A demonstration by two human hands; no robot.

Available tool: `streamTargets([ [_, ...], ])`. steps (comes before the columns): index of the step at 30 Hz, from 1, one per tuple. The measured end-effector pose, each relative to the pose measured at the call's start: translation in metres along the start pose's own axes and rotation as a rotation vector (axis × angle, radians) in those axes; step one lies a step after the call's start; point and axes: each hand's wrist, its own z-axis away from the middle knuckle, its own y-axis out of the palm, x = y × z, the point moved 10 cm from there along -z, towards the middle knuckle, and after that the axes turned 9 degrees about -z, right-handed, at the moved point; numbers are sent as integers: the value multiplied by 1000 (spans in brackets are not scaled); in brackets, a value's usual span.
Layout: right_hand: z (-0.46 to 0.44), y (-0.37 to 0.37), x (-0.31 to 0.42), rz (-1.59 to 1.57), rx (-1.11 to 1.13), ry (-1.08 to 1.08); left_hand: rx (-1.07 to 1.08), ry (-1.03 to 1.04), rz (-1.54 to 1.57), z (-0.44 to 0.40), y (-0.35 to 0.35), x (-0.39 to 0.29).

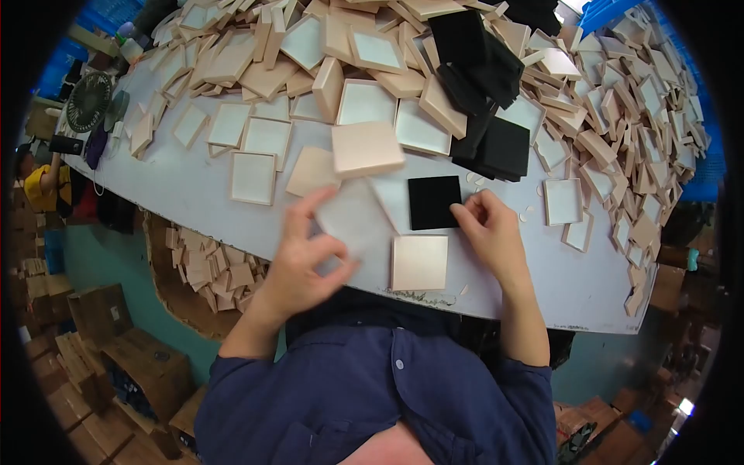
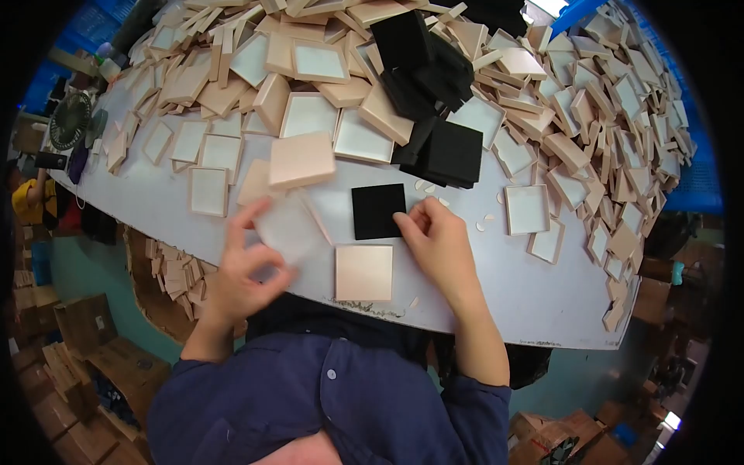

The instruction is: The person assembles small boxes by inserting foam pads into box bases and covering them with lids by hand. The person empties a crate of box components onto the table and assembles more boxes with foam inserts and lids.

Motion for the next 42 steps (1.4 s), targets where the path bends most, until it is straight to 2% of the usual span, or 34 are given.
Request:
streamTargets([
  [3,12,-17,-21,-199,-44,154,173,126,219,0,38,-25],
  [4,17,-23,-24,-275,-74,137,227,169,268,1,52,-31],
  [7,32,-36,-22,-303,-154,190,242,239,196,-4,76,-30],
  [11,40,-49,-10,128,-276,-32,219,265,296,-7,79,-35],
  [14,50,-57,3,-138,-372,-264,217,289,372,-5,78,-35],
  [17,65,-39,3,-323,-153,-140,239,252,406,-4,81,-32],
  [21,83,10,38,-57,49,-203,241,236,419,-4,83,-30],
  [23,88,23,40,46,54,-276,250,219,440,-4,84,-29],
  [27,85,18,43,144,96,-319,312,277,263,-6,84,-35],
  [28,80,3,44,166,46,-344,310,277,257,-5,84,-35],
  [30,62,-43,25,294,-235,-375,307,254,248,-7,83,-36],
  [31,56,-70,24,481,-419,-407,301,266,239,-7,83,-38],
  [32,50,-96,12,536,-575,-326,294,276,227,-6,83,-38],
  [34,39,-120,-1,770,-659,-309,288,278,203,-5,82,-39],
  [37,27,-138,-31,776,-498,-214,287,271,176,-5,82,-42],
  [38,28,-146,-40,787,-495,-95,286,273,174,-5,82,-42],
  [41,57,-161,-15,279,-725,-234,284,291,177,-5,81,-42],
  [42,65,-162,-22,161,-705,-217,283,298,178,-5,81,-42],
])
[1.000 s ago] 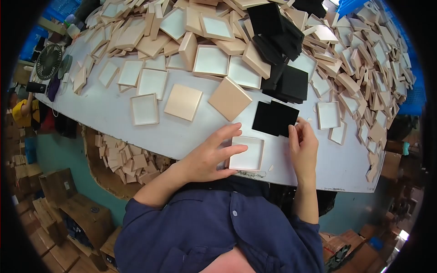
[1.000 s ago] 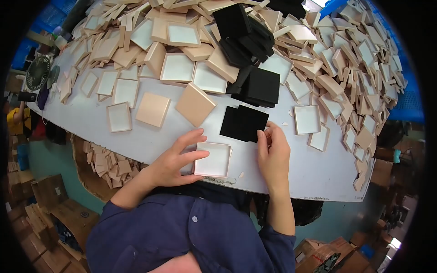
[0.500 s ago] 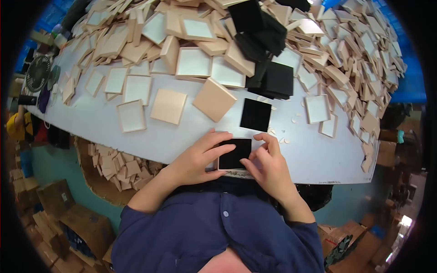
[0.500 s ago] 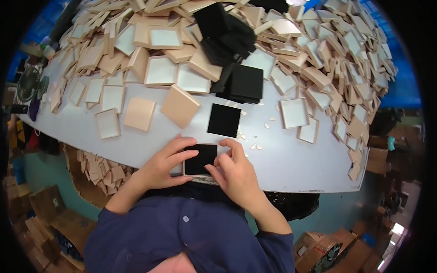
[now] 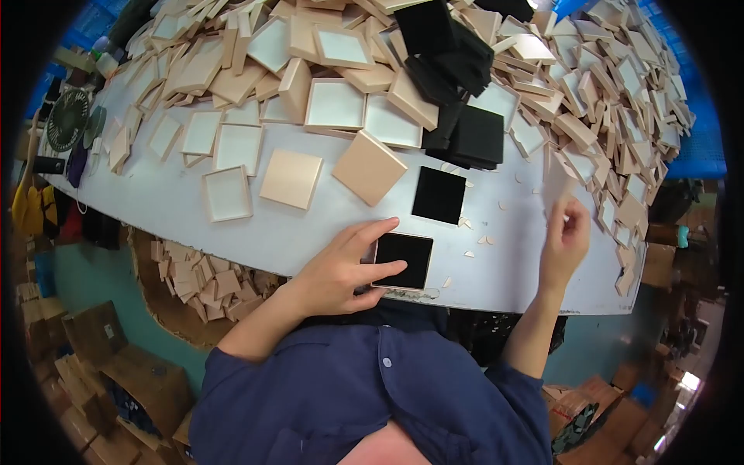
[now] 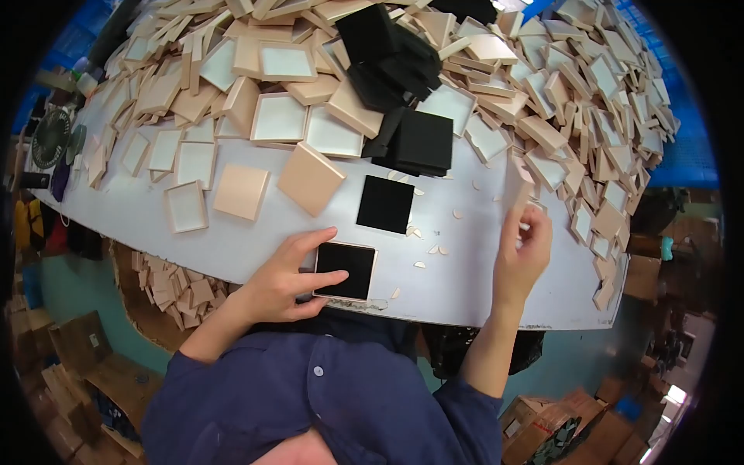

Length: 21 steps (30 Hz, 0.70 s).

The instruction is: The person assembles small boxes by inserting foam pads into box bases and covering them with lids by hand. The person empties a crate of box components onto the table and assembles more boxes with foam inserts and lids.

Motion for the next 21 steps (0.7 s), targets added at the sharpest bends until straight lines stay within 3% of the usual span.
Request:
streamTargets([
  [3,57,49,15,-1104,148,654,-30,6,22,0,-2,0],
  [5,104,93,34,-1240,410,852,-12,-36,9,-2,-4,2],
  [7,139,115,30,-1107,436,1058,-13,-63,-7,-1,-4,3],
  [10,140,105,8,-430,657,714,-67,-81,8,2,-3,7],
  [14,114,101,67,-283,560,71,-130,-106,66,9,1,15],
  [17,98,111,126,-112,750,-398,-153,-105,49,7,-2,15],
  [18,104,121,120,-152,914,-367,-163,-105,47,7,-3,14],
  [21,106,134,127,-230,1016,-364,-172,-121,51,7,-6,14],
])
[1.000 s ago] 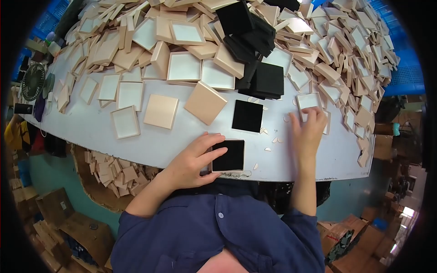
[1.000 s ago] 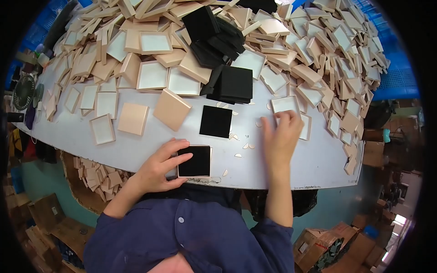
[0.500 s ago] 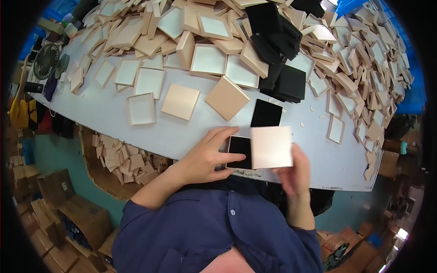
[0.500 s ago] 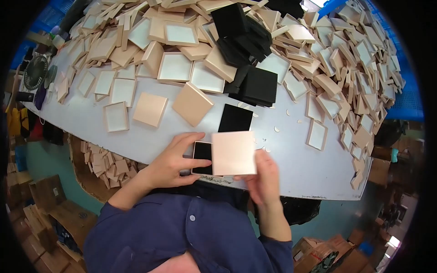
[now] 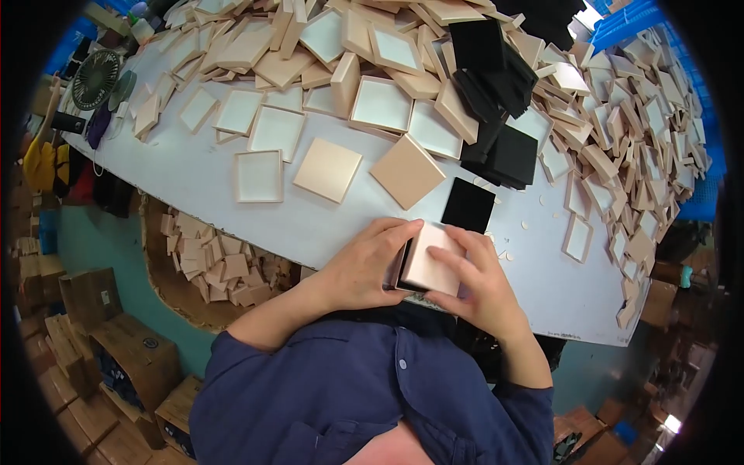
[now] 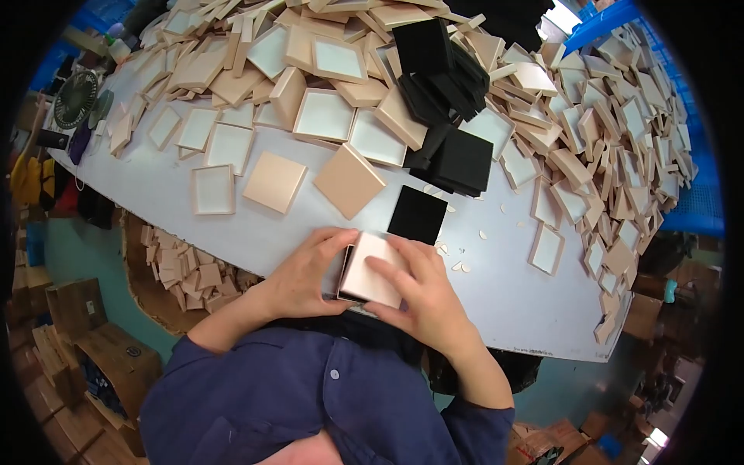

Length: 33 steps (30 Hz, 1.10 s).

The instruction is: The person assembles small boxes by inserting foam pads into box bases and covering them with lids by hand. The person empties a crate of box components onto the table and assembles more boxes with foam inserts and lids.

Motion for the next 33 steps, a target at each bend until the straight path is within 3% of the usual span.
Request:
streamTargets([
  [5,-9,7,28,190,180,-60,28,-14,-14,0,3,1],
  [12,-1,16,17,330,193,33,105,-67,-62,-24,-39,-10],
  [13,-1,17,17,324,199,36,-30,-84,-204,-32,-51,-5],
  [17,-9,6,27,292,177,-23,-165,-100,-581,-80,-64,12],
  [20,-9,-36,-10,88,-248,100,-180,-88,-623,-87,-55,32],
  [22,9,-70,-65,150,-545,469,-225,-116,-584,-80,-67,29],
  [25,10,-67,-98,174,-486,626,-298,19,-202,-63,-83,5],
  [28,13,-61,-112,56,-448,718,-235,82,450,-41,-50,-3],
  [31,27,-65,-116,-239,-578,668,61,147,281,-24,-14,-23],
  [33,45,-67,-117,-595,-668,674,69,139,126,-18,-7,-18],
])
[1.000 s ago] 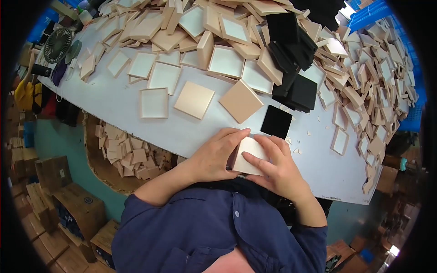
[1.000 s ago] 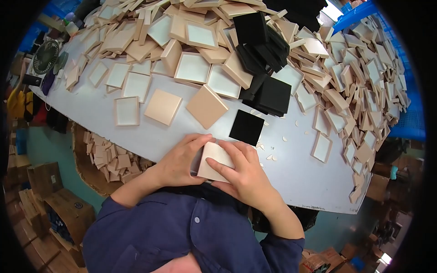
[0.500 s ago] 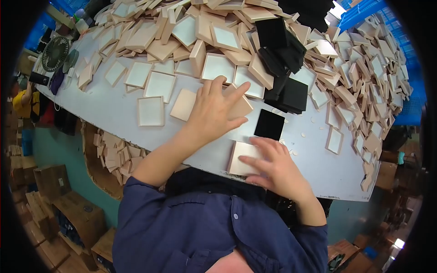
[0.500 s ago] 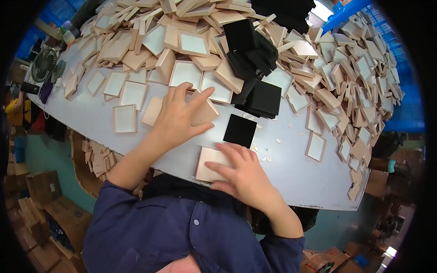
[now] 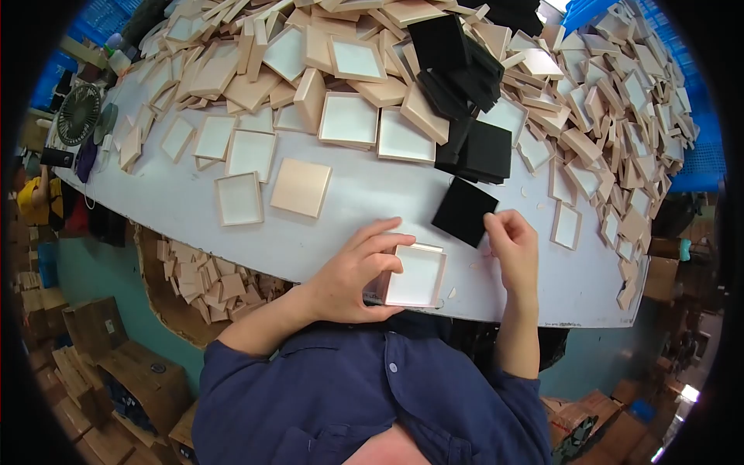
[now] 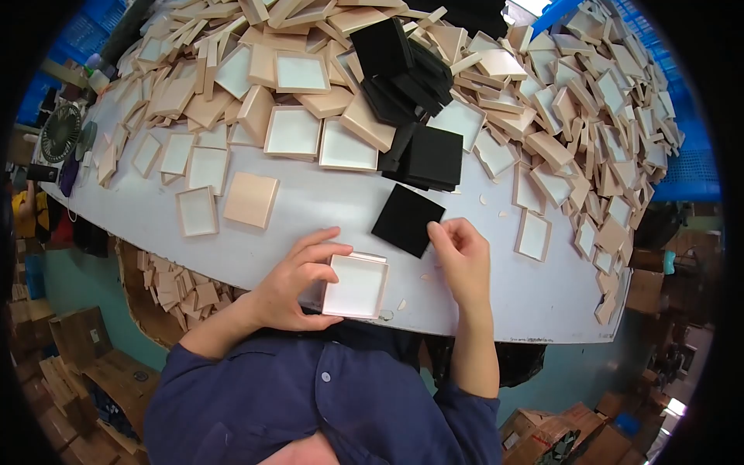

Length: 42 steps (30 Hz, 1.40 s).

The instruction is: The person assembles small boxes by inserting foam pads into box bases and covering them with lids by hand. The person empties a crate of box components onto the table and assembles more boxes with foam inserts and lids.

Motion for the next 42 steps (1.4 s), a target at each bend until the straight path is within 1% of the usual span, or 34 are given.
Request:
streamTargets([
  [1,9,4,3,-32,57,-6,10,-9,-77,4,3,2],
  [2,20,8,4,-65,112,-13,-15,-56,-63,7,2,6],
  [3,31,11,7,-98,166,-21,-16,-59,-53,9,3,6],
  [4,44,18,2,39,224,25,-18,-61,-42,9,5,7],
  [5,55,30,2,103,267,48,-21,-62,-31,10,6,7],
  [7,69,50,13,335,266,-49,-21,-63,-68,10,8,6],
  [9,78,67,24,462,266,-261,-4,-68,-104,9,10,6],
  [10,81,71,28,524,254,-326,16,-71,-149,9,11,5],
  [13,86,72,35,534,239,-492,57,-62,-222,5,13,1],
  [14,80,62,29,579,266,-345,57,-70,-220,6,13,2],
  [16,62,12,46,620,-52,-507,62,-87,-217,7,14,2],
  [17,49,-26,49,705,-264,-534,63,-83,-214,7,15,2],
  [18,36,-63,51,797,-440,-505,62,-82,-214,7,15,2],
  [20,25,-112,50,1003,-638,-611,56,-73,-214,7,14,2],
  [23,1,-146,18,1009,-469,-299,63,-72,-207,7,14,3],
  [24,3,-140,22,1075,-455,-311,52,-69,-203,6,13,3],
  [27,25,-123,40,481,-507,-427,35,-69,-201,6,11,1],
  [30,39,-60,18,-623,-113,-191,26,-45,-183,9,12,6],
  [31,49,-26,13,-701,11,-74,-2,-21,-158,9,10,6],
  [32,62,8,6,-775,135,38,-3,-57,-131,10,10,10],
  [33,71,30,-12,-790,186,153,-7,-88,-101,12,10,13],
  [35,80,48,-47,-686,330,290,-37,-78,-120,15,9,13],
  [38,74,37,-38,-35,209,82,-52,-75,-119,19,10,16],
  [41,75,40,-6,288,198,-108,-75,-78,-96,19,9,17],
  [42,77,51,12,369,276,-253,-86,-78,-85,19,8,17],
])
